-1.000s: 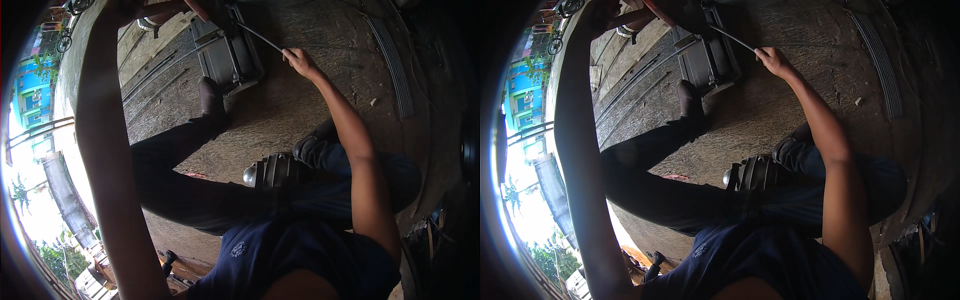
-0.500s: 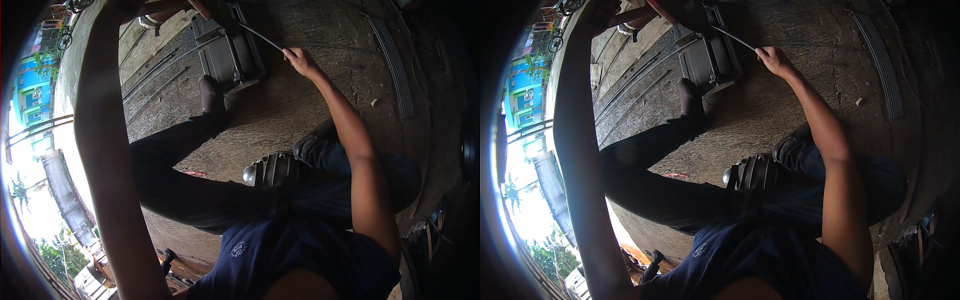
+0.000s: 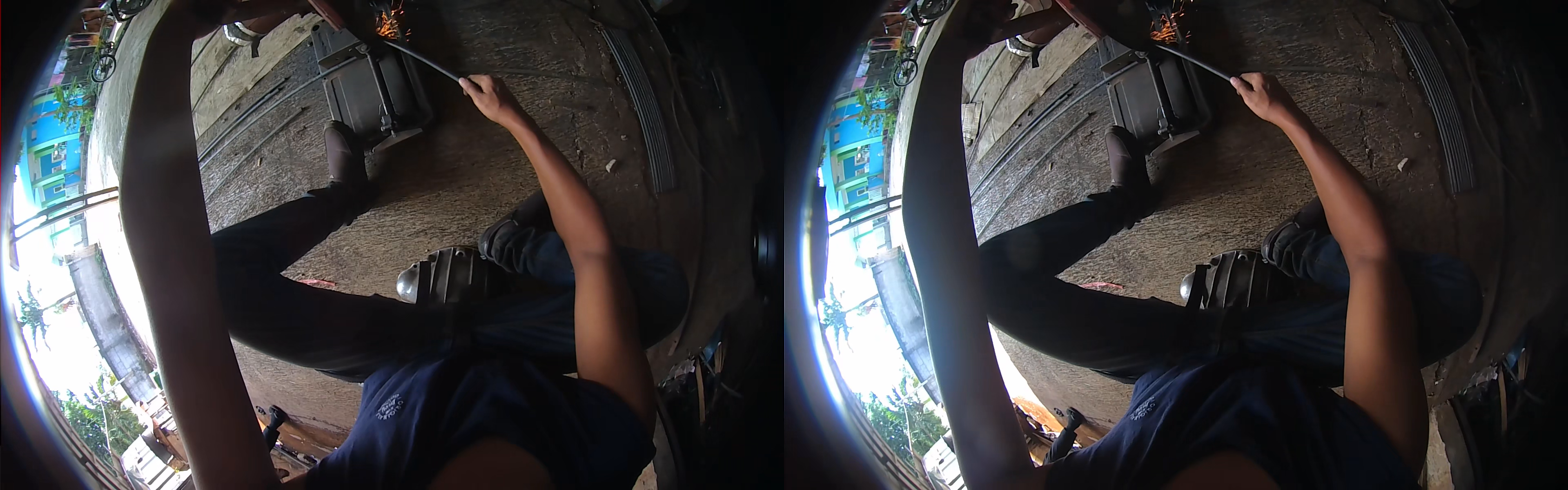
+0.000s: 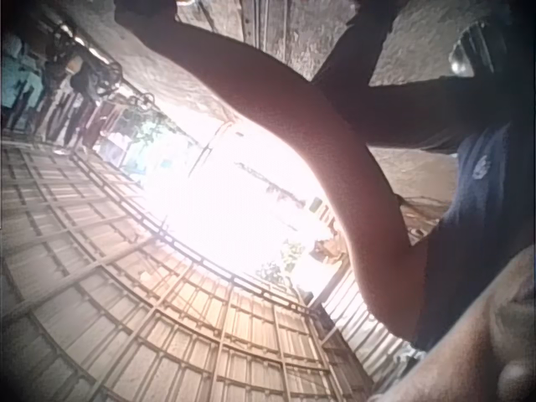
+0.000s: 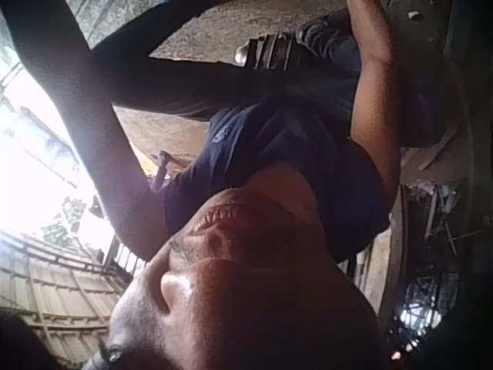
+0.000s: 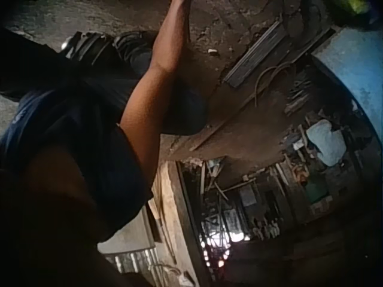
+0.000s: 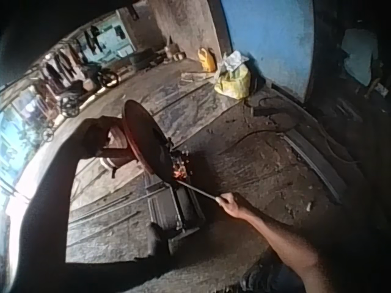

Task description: Cutting metal rods to specific lengths using a power chop saw.

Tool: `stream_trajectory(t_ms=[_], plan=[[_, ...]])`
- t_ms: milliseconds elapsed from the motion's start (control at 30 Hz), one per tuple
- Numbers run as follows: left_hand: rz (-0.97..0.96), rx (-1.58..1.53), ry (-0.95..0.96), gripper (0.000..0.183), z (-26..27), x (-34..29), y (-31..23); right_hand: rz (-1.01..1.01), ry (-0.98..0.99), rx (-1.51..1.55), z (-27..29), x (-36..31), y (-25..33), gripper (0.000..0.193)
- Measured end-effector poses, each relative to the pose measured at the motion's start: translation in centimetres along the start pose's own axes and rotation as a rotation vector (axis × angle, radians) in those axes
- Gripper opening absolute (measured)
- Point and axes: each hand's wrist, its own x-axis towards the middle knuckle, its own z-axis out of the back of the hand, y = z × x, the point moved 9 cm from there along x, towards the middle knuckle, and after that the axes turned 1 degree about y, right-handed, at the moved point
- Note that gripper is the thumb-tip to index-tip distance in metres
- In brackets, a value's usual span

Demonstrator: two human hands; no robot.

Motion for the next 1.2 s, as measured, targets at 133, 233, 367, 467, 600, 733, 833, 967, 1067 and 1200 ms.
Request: stream_trajectory(t_ms=[133,233,367,467,600,733,833,967,1067,1200], plan=[[-0.022,0.078,-0.020,0.023,0.7,0.3,-0.1,-0.010,-0.060,-0.042,0.1,0.1,-0.4,0.046],[0.007,0.018,-0.024,0.024,1.6,1.2,0.2,0.052,-0.155,-0.064,0.4,0.1,-0.2,0.044],[0.097,-0.077,0.272,0.024,0.1,1.6,0.6,0.149,-0.293,-0.101,1.3,-0.4,0.7,0.038],[0.073,0.003,0.281,0.022,0.0,1.6,0.6,0.196,-0.313,-0.149,1.9,-0.8,1.7,0.036],[-0.012,-0.004,0.073,0.022,1.1,1.3,0.1,0.218,-0.311,-0.171,2.4,-1.1,2.7,0.034],[-0.035,0.006,0.151,0.021,-0.1,0.7,-0.2,0.271,-0.343,-0.184,3.0,-1.5,3.6,0.029],[-0.001,-0.062,0.080,0.019,0.3,0.7,0.1,0.302,-0.371,-0.215,3.4,-1.7,4.2,0.028],[-0.056,0.101,0.121,0.018,-0.2,0.8,-0.5,0.282,-0.352,-0.222,3.6,-1.8,4.7,0.027],[-0.033,0.021,0.192,0.019,-0.5,0.7,-0.4,0.221,-0.300,-0.239,3.5,-1.6,4.6,0.027],[-0.019,0.030,0.120,0.019,0.1,1.0,-0.1,0.248,-0.318,-0.240,3.7,-1.6,4.8,0.027]])
